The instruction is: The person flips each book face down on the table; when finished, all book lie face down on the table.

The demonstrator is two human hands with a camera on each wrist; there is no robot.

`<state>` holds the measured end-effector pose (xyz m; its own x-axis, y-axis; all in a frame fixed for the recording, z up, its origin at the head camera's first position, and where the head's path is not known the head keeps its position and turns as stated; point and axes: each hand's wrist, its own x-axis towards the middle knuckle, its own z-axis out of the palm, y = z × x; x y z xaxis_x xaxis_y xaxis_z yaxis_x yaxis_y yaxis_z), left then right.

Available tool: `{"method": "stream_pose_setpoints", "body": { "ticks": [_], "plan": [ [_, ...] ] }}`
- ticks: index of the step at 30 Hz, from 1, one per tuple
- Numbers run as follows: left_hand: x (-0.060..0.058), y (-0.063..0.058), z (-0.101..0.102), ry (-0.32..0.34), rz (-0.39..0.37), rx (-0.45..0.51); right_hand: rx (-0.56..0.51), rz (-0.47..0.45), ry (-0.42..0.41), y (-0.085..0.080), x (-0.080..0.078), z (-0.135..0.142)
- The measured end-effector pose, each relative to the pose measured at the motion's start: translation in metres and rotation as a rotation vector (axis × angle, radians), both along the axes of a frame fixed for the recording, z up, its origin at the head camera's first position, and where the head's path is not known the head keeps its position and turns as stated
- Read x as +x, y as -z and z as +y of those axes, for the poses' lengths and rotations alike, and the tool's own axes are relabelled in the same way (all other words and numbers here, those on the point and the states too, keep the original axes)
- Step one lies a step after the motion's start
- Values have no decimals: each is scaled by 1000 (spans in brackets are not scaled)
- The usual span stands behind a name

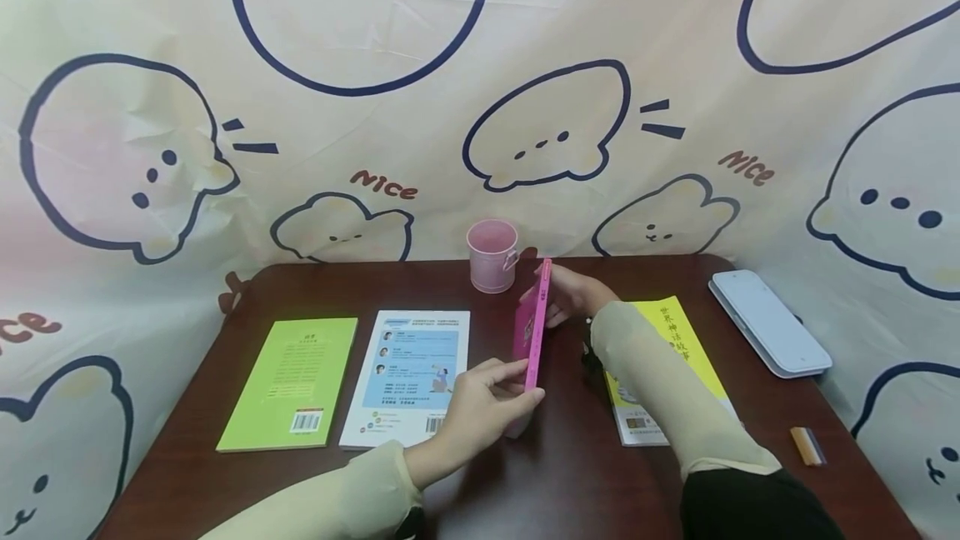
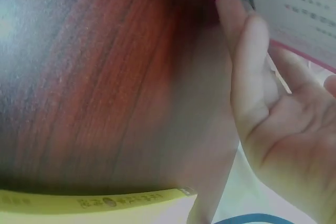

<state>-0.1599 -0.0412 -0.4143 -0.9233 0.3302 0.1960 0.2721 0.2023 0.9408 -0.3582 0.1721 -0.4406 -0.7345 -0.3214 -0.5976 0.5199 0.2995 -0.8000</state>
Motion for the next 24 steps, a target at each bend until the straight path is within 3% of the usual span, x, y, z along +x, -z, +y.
{"method": "stream_pose_setpoints", "body": {
  "ticks": [11,17,24],
  "plan": [
    [2,0,7,29,68,-64,-30,-35,109,-11,-2,13],
    [1,2,12,53,93,-82,-35,-52,15,-23,-2,29],
    [2,5,19,87,199,-163,-72,-58,-57,-27,0,45]
  ]
}}
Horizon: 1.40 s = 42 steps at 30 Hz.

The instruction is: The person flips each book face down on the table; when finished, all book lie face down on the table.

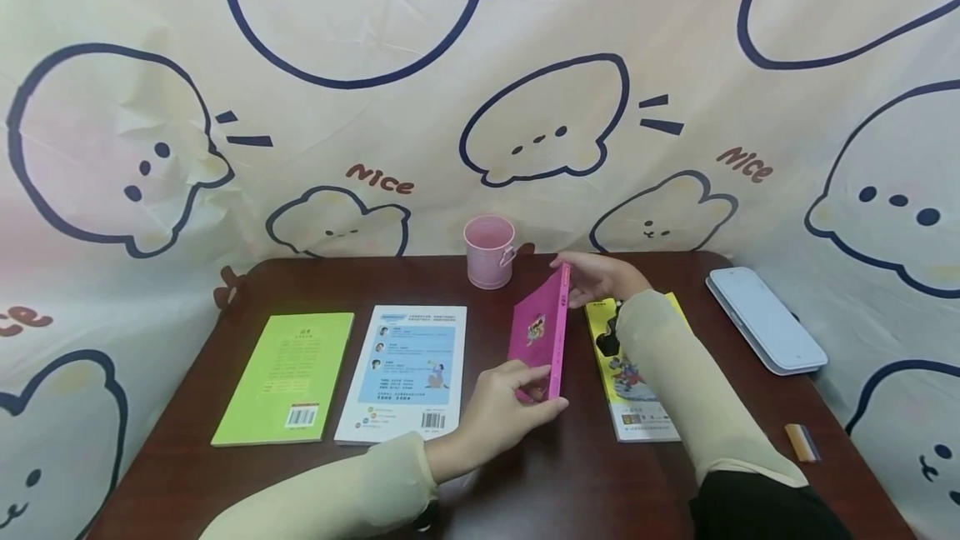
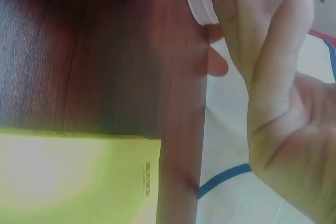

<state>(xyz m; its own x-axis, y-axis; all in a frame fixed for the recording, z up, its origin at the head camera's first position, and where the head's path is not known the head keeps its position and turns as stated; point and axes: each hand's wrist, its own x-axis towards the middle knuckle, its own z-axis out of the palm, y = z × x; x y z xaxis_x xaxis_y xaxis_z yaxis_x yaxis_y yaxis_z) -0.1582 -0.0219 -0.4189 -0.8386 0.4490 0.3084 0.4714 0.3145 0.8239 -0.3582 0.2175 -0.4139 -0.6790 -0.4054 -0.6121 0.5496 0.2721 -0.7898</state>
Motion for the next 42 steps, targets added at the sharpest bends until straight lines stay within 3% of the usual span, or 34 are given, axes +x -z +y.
{"method": "stream_pose_setpoints", "body": {
  "ticks": [7,9,15,22,26,31,36,42],
  "plan": [
    [0,-1,5,29,118,-148,-71,48,-145,-1,2,7],
    [-1,2,6,48,161,-206,-49,64,-173,2,1,5],
    [-3,9,11,84,263,-381,244,195,-180,12,1,-14],
    [-7,16,21,96,330,-552,628,501,-296,13,8,-38],
    [-8,25,29,110,294,-593,728,598,-304,20,11,-47],
    [-9,28,32,165,220,-645,745,605,-298,22,13,-48],
    [-16,24,17,163,184,-716,741,608,-298,24,13,-48],
    [-16,24,-6,139,195,-873,769,610,-288,27,11,-49]
  ]
}}
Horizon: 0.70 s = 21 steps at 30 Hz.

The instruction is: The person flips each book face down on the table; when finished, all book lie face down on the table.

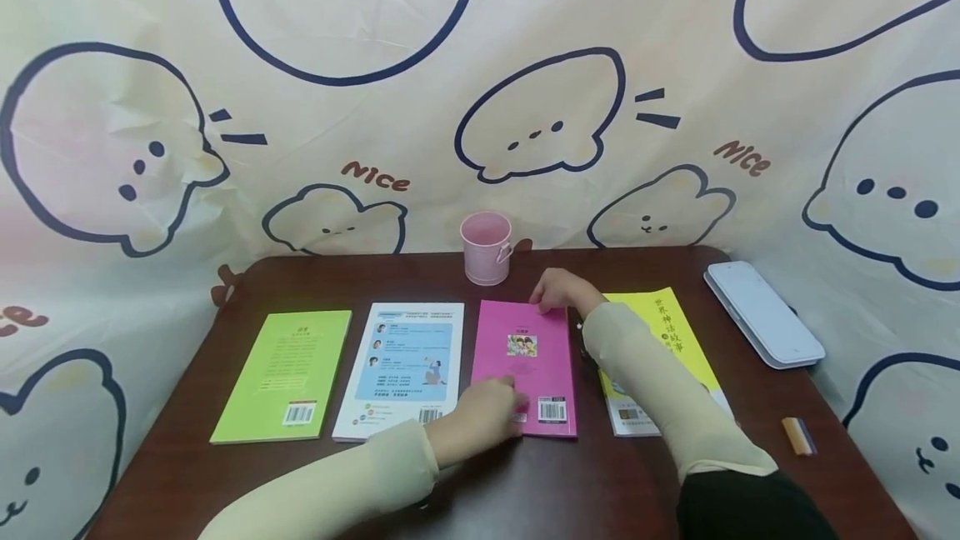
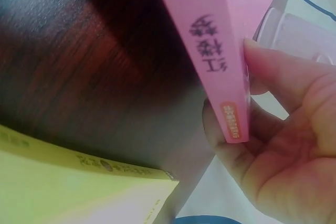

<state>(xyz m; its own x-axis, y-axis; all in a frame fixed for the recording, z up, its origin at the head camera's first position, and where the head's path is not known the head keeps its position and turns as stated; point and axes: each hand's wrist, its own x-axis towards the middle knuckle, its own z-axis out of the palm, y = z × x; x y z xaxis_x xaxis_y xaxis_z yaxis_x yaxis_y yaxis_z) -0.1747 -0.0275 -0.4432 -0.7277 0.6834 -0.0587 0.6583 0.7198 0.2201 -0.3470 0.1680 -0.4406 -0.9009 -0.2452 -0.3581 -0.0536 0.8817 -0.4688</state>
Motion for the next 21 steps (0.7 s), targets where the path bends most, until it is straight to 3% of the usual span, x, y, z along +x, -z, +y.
{"method": "stream_pose_setpoints", "body": {
  "ticks": [8,21],
  "plan": [
    [4,3,-7,8,9,-17,33,27,28,5,0,-3],
    [1,16,-5,15,109,-38,95,192,-49,17,4,0]
  ]
}}
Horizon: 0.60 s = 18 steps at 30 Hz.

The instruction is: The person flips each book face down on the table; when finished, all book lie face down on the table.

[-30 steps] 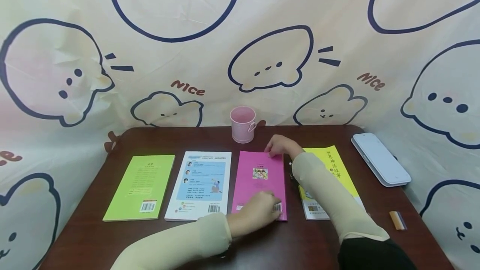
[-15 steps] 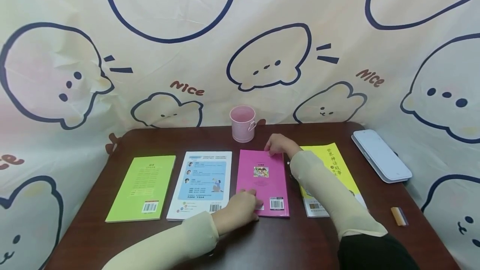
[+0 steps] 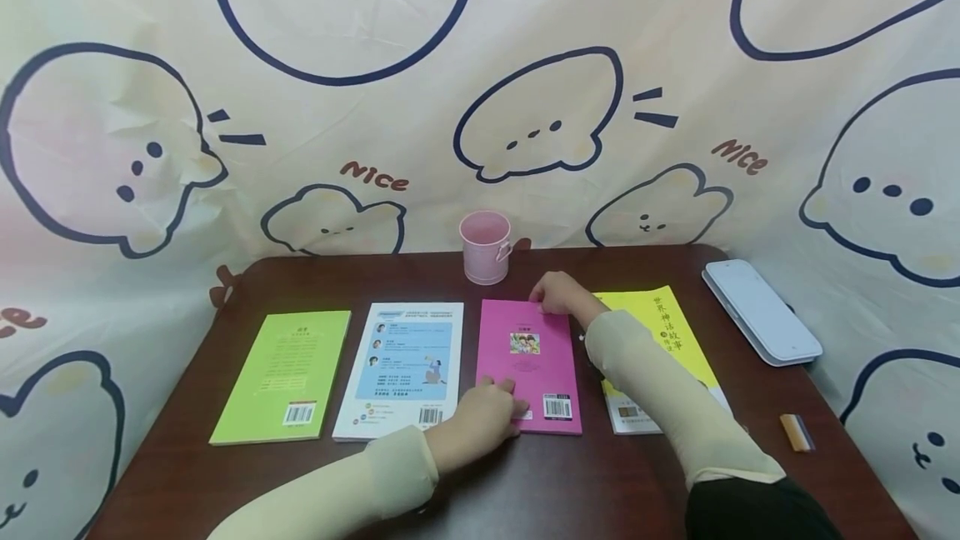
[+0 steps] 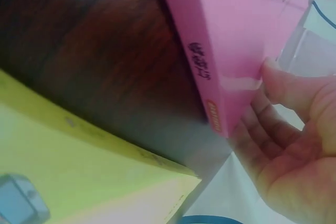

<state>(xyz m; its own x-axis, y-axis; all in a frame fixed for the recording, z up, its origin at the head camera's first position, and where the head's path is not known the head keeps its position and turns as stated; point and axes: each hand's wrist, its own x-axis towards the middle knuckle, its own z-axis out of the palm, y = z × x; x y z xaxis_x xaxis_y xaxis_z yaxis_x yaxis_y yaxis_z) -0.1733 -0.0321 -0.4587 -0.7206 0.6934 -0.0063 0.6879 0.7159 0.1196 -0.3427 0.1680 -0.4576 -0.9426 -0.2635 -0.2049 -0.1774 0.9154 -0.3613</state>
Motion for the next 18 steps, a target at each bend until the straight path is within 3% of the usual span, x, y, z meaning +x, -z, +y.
{"method": "stream_pose_setpoints", "body": {
  "ticks": [12,15,18],
  "plan": [
    [1,0,3,27,45,-40,28,31,-2,4,2,-3],
    [0,-2,4,38,7,-55,61,44,-3,-1,4,7],
    [-2,-4,8,39,-40,-46,69,53,59,-9,7,32]
  ]
}}
